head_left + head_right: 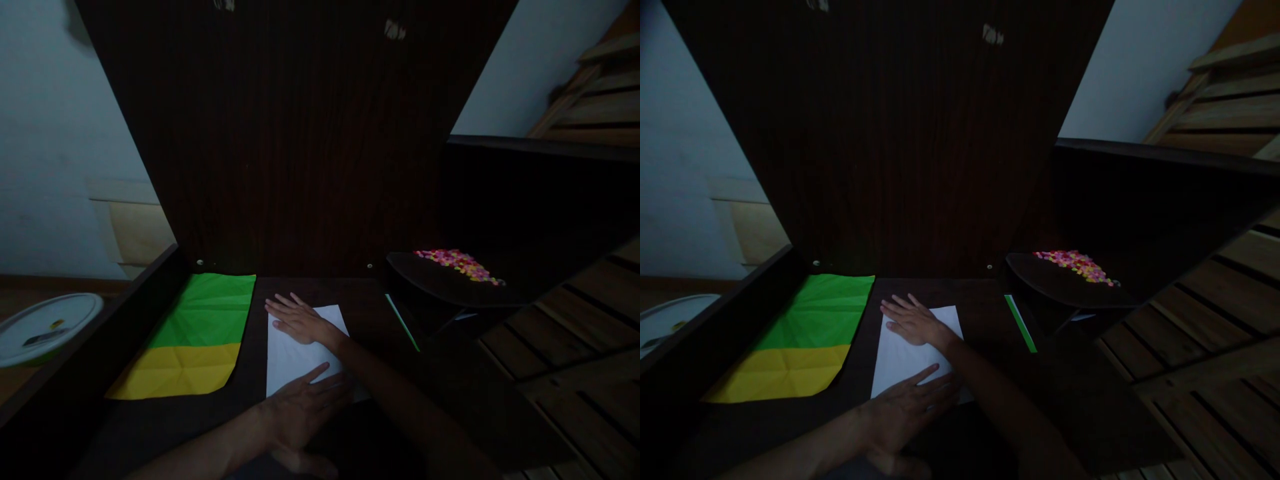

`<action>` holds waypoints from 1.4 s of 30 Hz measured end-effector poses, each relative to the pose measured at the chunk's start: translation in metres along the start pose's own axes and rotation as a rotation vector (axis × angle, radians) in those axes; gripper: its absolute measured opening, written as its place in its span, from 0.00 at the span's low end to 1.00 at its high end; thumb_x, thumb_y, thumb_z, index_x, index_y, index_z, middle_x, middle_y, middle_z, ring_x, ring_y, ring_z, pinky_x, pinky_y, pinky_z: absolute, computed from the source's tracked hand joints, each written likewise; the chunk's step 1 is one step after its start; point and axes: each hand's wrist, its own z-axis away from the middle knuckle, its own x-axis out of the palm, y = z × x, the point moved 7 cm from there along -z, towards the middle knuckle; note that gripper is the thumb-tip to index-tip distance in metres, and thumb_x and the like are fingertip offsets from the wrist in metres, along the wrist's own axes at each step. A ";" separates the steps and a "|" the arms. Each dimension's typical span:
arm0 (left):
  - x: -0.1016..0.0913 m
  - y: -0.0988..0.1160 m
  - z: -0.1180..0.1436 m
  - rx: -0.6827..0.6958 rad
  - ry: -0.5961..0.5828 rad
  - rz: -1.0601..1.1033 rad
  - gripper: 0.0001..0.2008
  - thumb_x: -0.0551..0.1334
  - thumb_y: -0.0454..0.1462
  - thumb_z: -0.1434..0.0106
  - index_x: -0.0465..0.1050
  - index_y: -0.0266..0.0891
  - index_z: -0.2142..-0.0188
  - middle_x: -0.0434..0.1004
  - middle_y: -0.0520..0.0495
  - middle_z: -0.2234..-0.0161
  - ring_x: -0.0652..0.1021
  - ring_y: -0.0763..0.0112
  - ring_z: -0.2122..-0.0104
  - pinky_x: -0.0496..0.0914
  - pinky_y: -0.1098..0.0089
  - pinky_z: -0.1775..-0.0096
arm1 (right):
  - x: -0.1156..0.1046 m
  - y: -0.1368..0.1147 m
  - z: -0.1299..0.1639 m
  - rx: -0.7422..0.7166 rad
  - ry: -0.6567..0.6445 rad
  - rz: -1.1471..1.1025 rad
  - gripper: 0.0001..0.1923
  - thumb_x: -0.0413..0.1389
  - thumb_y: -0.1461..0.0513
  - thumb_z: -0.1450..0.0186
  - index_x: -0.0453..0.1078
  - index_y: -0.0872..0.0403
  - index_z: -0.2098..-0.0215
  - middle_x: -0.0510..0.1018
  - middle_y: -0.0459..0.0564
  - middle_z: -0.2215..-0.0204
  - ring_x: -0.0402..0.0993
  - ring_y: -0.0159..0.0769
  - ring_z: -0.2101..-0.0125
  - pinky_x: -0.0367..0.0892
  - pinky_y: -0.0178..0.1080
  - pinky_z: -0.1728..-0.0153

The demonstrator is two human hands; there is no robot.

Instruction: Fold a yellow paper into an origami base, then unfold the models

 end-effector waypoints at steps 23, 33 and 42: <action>-0.044 -0.061 0.032 -0.589 0.744 -0.025 0.17 0.48 0.38 0.31 0.75 0.35 0.59 0.81 0.39 0.60 0.80 0.59 0.59 0.73 0.60 0.54 | -0.028 0.010 0.017 0.007 0.605 -0.110 0.24 0.39 0.58 0.27 0.62 0.60 0.39 0.65 0.58 0.39 0.54 0.37 0.35 0.53 0.48 0.36; -0.020 -0.098 0.032 -0.713 0.509 -0.344 0.30 0.51 0.46 0.33 0.60 0.25 0.39 0.58 0.27 0.37 0.57 0.44 0.36 0.54 0.45 0.39 | -0.028 0.009 0.027 -0.001 0.659 -0.214 0.26 0.37 0.55 0.27 0.65 0.58 0.40 0.67 0.56 0.40 0.58 0.37 0.37 0.57 0.48 0.37; -0.016 -0.102 0.030 -0.754 0.392 -0.461 0.38 0.45 0.55 0.33 0.54 0.28 0.36 0.52 0.31 0.34 0.52 0.48 0.34 0.52 0.49 0.38 | -0.003 0.008 0.064 0.115 0.159 -0.098 0.32 0.33 0.50 0.26 0.48 0.60 0.32 0.51 0.57 0.33 0.43 0.39 0.33 0.44 0.49 0.34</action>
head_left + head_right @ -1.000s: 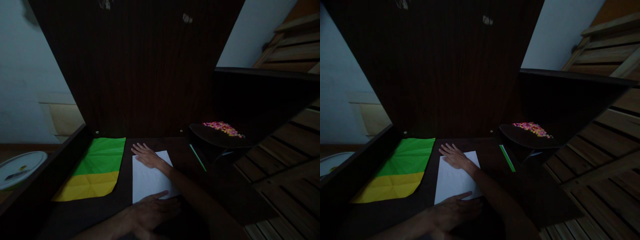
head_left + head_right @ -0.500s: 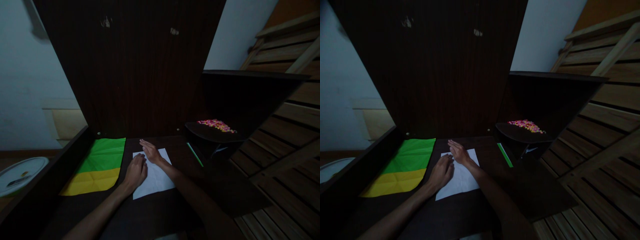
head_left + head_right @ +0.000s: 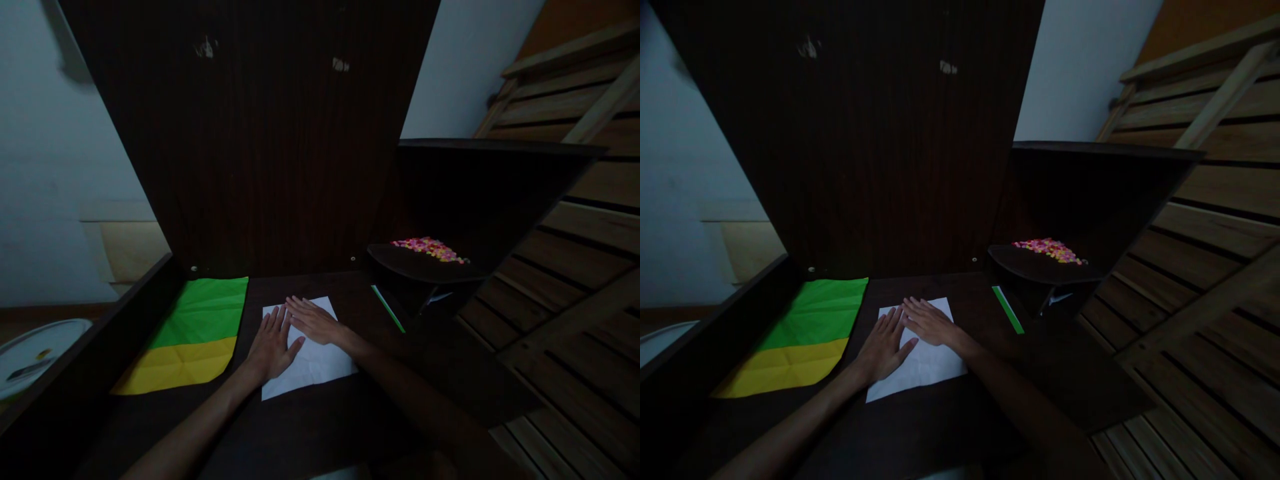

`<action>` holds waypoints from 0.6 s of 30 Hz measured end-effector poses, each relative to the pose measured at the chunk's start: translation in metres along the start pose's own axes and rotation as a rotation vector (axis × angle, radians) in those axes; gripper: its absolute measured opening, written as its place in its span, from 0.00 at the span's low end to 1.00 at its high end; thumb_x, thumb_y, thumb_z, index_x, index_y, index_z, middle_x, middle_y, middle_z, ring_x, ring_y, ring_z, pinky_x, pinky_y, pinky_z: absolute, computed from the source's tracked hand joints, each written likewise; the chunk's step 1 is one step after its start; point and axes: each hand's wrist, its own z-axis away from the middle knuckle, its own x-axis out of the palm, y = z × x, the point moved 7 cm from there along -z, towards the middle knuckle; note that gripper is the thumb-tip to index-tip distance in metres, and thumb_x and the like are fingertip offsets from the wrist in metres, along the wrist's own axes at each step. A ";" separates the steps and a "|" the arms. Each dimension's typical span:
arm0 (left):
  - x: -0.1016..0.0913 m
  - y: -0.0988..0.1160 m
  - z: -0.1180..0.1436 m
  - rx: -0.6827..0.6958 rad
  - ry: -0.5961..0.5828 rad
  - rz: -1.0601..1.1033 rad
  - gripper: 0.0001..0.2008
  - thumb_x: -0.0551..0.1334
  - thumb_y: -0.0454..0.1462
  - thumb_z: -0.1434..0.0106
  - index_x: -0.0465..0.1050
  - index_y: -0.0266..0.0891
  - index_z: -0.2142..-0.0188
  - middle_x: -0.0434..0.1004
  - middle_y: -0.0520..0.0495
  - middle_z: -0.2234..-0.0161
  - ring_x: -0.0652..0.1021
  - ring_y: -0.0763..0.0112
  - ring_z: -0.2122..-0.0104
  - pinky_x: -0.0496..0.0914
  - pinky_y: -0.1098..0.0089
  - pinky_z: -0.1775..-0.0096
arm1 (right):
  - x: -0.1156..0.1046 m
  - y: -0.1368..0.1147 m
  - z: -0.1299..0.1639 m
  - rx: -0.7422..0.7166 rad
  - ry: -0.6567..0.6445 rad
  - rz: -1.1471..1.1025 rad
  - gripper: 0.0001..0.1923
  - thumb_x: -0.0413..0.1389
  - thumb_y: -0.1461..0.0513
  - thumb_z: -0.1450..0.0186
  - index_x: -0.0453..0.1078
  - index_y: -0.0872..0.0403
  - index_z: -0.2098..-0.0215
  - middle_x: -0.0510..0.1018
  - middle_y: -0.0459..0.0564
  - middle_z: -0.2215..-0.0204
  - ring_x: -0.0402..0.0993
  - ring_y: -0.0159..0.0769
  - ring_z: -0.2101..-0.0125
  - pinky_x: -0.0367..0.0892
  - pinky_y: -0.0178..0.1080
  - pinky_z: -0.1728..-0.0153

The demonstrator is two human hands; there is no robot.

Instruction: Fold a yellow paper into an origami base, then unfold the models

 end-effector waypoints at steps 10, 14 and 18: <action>0.004 -0.003 0.002 0.022 -0.016 -0.005 0.44 0.44 0.61 0.36 0.50 0.29 0.34 0.50 0.29 0.33 0.50 0.46 0.34 0.51 0.48 0.38 | -0.003 0.044 0.019 0.212 -0.054 0.082 0.35 0.32 0.45 0.28 0.41 0.55 0.30 0.44 0.52 0.31 0.37 0.37 0.32 0.35 0.48 0.33; 0.007 -0.006 0.003 0.028 -0.018 0.004 0.47 0.46 0.64 0.39 0.51 0.28 0.34 0.50 0.27 0.34 0.50 0.44 0.34 0.50 0.47 0.38 | -0.010 0.063 0.031 0.309 -0.064 0.107 0.35 0.32 0.45 0.29 0.40 0.55 0.30 0.43 0.52 0.31 0.36 0.38 0.32 0.35 0.49 0.34; 0.006 -0.007 0.002 0.033 -0.009 -0.003 0.53 0.49 0.67 0.44 0.51 0.28 0.34 0.49 0.27 0.33 0.49 0.39 0.34 0.47 0.44 0.38 | -0.023 0.079 0.043 0.389 -0.046 0.146 0.37 0.33 0.46 0.29 0.43 0.61 0.31 0.44 0.57 0.32 0.37 0.44 0.32 0.37 0.53 0.34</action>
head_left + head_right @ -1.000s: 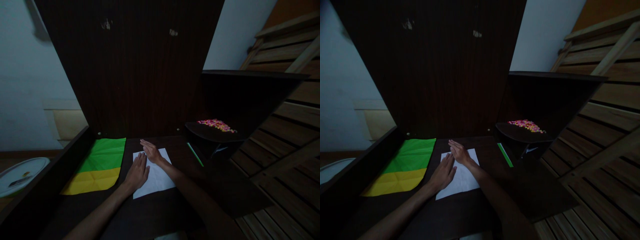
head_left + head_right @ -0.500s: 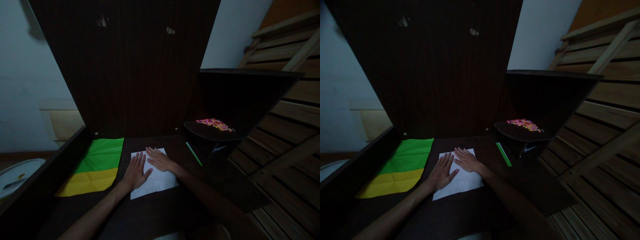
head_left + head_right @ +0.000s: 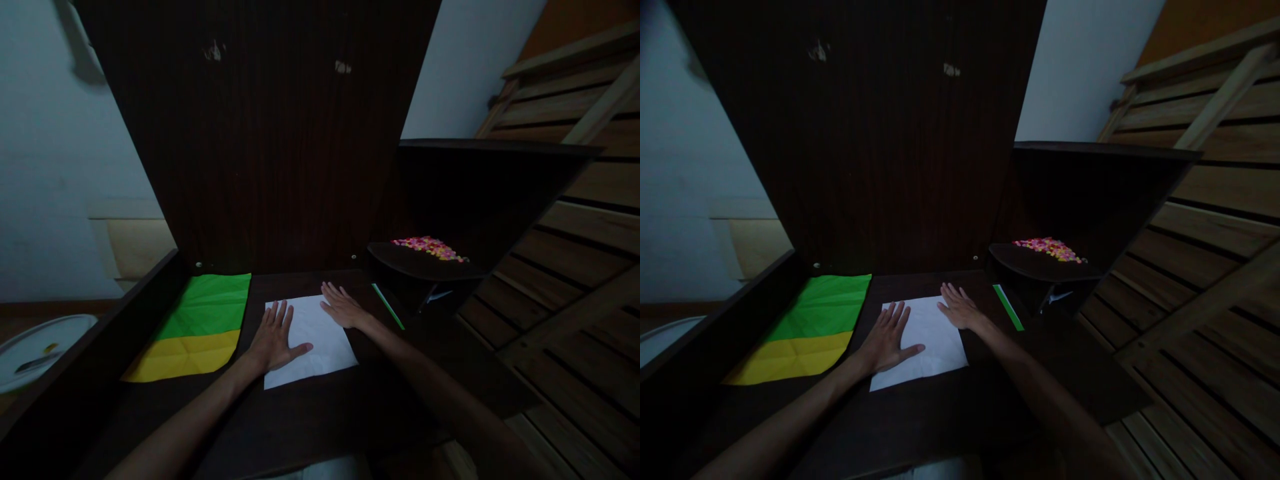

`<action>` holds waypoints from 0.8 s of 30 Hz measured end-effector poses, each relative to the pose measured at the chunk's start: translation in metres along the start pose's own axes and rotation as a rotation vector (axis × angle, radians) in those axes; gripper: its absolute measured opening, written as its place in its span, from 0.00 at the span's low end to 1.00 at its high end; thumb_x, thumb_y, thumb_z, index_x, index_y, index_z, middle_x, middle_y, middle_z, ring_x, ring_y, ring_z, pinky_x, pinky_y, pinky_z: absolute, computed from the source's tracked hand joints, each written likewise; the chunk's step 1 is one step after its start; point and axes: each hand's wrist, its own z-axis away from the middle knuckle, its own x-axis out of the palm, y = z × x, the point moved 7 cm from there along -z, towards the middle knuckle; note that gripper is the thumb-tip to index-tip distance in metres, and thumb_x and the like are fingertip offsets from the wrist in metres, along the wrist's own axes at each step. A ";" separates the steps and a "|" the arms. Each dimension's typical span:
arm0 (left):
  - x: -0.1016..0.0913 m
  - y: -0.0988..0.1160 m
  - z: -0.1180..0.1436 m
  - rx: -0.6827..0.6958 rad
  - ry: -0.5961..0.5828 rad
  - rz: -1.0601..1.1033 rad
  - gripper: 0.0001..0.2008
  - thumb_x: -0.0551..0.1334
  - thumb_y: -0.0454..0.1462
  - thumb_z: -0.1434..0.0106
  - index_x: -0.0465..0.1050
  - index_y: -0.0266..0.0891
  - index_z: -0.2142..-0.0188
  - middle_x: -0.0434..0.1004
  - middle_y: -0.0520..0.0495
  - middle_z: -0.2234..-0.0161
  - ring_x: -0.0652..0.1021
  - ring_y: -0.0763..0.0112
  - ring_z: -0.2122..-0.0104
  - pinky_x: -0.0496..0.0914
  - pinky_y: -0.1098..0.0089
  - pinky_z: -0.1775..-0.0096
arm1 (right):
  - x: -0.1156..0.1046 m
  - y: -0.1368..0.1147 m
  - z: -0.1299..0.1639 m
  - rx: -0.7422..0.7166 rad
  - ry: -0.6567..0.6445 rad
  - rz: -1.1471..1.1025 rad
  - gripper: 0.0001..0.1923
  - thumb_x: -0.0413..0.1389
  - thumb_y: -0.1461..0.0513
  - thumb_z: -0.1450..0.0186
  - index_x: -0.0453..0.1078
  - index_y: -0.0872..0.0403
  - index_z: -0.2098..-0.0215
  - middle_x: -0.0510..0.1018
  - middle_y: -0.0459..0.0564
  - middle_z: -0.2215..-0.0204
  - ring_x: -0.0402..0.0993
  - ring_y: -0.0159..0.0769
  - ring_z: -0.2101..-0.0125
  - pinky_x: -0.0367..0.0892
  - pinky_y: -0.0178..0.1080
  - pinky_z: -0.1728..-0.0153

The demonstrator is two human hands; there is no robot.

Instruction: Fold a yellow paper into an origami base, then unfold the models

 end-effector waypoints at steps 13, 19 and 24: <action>-0.001 0.003 -0.001 0.004 -0.084 -0.025 0.61 0.52 0.71 0.53 0.51 0.27 0.34 0.46 0.24 0.33 0.47 0.34 0.35 0.46 0.42 0.39 | 0.018 -0.089 0.023 -0.222 0.143 -0.079 0.32 0.35 0.48 0.27 0.46 0.58 0.31 0.48 0.55 0.32 0.37 0.45 0.32 0.42 0.51 0.34; -0.001 0.003 0.000 0.018 -0.094 -0.013 0.63 0.54 0.72 0.58 0.50 0.32 0.33 0.43 0.24 0.33 0.45 0.31 0.35 0.41 0.37 0.40 | 0.023 -0.084 0.047 -0.199 0.063 -0.046 0.37 0.38 0.44 0.30 0.45 0.56 0.31 0.44 0.55 0.31 0.35 0.46 0.32 0.38 0.52 0.34; -0.002 0.003 0.001 0.031 -0.070 0.006 0.62 0.53 0.72 0.57 0.49 0.33 0.33 0.42 0.26 0.32 0.44 0.33 0.34 0.41 0.38 0.40 | 0.014 -0.077 0.064 -0.229 0.051 -0.043 0.44 0.44 0.39 0.35 0.43 0.55 0.30 0.44 0.55 0.31 0.33 0.47 0.32 0.37 0.52 0.34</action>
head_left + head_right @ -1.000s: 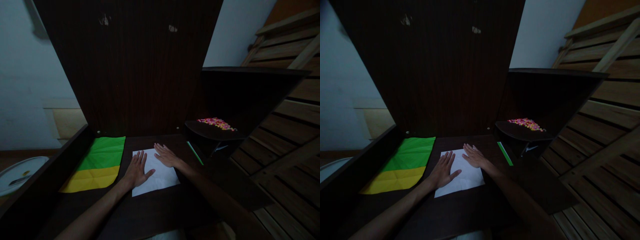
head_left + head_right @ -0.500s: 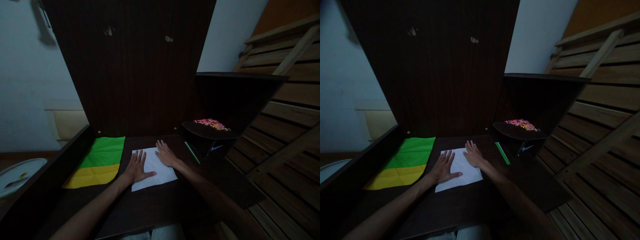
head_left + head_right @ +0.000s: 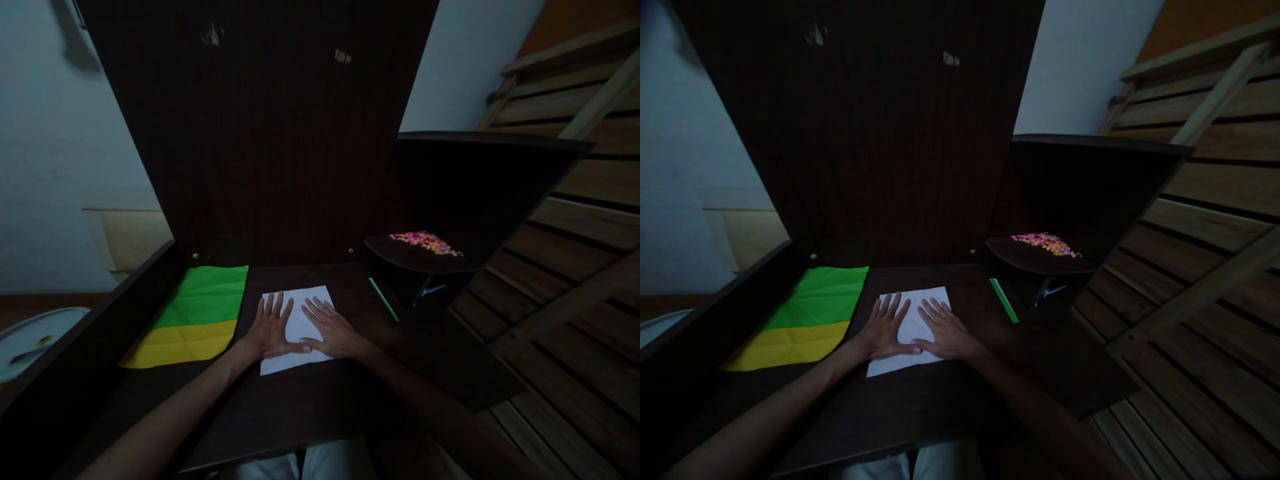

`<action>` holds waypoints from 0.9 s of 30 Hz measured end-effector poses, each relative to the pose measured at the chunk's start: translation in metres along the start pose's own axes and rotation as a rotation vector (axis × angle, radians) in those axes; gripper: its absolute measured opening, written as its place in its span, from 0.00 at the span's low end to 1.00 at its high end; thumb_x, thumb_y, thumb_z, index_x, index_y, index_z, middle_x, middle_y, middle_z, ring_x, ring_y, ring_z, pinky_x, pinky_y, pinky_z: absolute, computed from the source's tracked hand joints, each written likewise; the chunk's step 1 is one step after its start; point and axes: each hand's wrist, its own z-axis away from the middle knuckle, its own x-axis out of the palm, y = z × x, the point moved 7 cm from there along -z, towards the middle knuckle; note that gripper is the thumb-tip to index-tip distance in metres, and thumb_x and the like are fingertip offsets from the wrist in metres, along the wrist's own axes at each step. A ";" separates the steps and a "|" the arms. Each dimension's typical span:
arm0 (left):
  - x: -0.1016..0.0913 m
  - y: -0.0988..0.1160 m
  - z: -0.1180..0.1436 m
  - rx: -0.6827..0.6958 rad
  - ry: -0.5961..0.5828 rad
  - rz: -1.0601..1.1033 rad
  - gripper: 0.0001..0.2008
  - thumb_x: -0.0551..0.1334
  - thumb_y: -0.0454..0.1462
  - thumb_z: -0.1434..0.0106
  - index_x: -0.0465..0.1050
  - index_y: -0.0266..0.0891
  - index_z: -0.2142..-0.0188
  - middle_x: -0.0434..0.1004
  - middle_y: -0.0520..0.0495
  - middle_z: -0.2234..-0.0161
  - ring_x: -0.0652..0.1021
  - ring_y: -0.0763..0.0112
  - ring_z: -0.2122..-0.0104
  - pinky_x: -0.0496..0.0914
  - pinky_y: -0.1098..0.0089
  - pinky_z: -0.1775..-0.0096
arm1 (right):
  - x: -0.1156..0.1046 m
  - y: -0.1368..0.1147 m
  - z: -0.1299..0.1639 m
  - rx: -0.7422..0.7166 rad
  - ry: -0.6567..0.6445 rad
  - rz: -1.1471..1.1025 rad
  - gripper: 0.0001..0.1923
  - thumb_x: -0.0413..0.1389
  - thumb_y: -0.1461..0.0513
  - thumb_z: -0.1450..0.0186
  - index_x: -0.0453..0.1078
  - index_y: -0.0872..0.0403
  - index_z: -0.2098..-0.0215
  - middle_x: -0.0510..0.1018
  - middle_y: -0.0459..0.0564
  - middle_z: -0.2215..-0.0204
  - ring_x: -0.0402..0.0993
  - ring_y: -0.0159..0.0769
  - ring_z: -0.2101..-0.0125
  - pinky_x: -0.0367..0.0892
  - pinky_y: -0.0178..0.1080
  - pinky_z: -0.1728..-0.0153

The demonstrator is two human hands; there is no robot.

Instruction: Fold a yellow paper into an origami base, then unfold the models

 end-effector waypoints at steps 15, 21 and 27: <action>0.006 -0.008 -0.002 -0.055 0.060 0.071 0.50 0.51 0.68 0.46 0.54 0.39 0.34 0.46 0.34 0.32 0.42 0.36 0.34 0.42 0.40 0.39 | -0.005 0.015 0.045 0.093 -0.063 0.000 0.58 0.50 0.33 0.44 0.35 0.56 0.30 0.32 0.56 0.31 0.28 0.49 0.32 0.34 0.49 0.34; -0.006 -0.005 -0.002 -0.094 0.116 0.246 0.46 0.56 0.65 0.46 0.59 0.42 0.36 0.49 0.37 0.32 0.43 0.38 0.33 0.43 0.41 0.38 | -0.010 0.012 0.045 0.076 -0.055 -0.066 0.54 0.51 0.35 0.42 0.38 0.56 0.30 0.36 0.56 0.31 0.30 0.48 0.32 0.34 0.50 0.33; -0.027 -0.034 0.002 -0.357 0.291 0.675 0.31 0.53 0.52 0.35 0.57 0.37 0.39 0.48 0.32 0.33 0.46 0.41 0.33 0.48 0.40 0.40 | -0.025 0.056 0.042 0.349 0.259 -0.563 0.36 0.38 0.41 0.31 0.48 0.49 0.32 0.51 0.52 0.32 0.44 0.44 0.33 0.45 0.54 0.35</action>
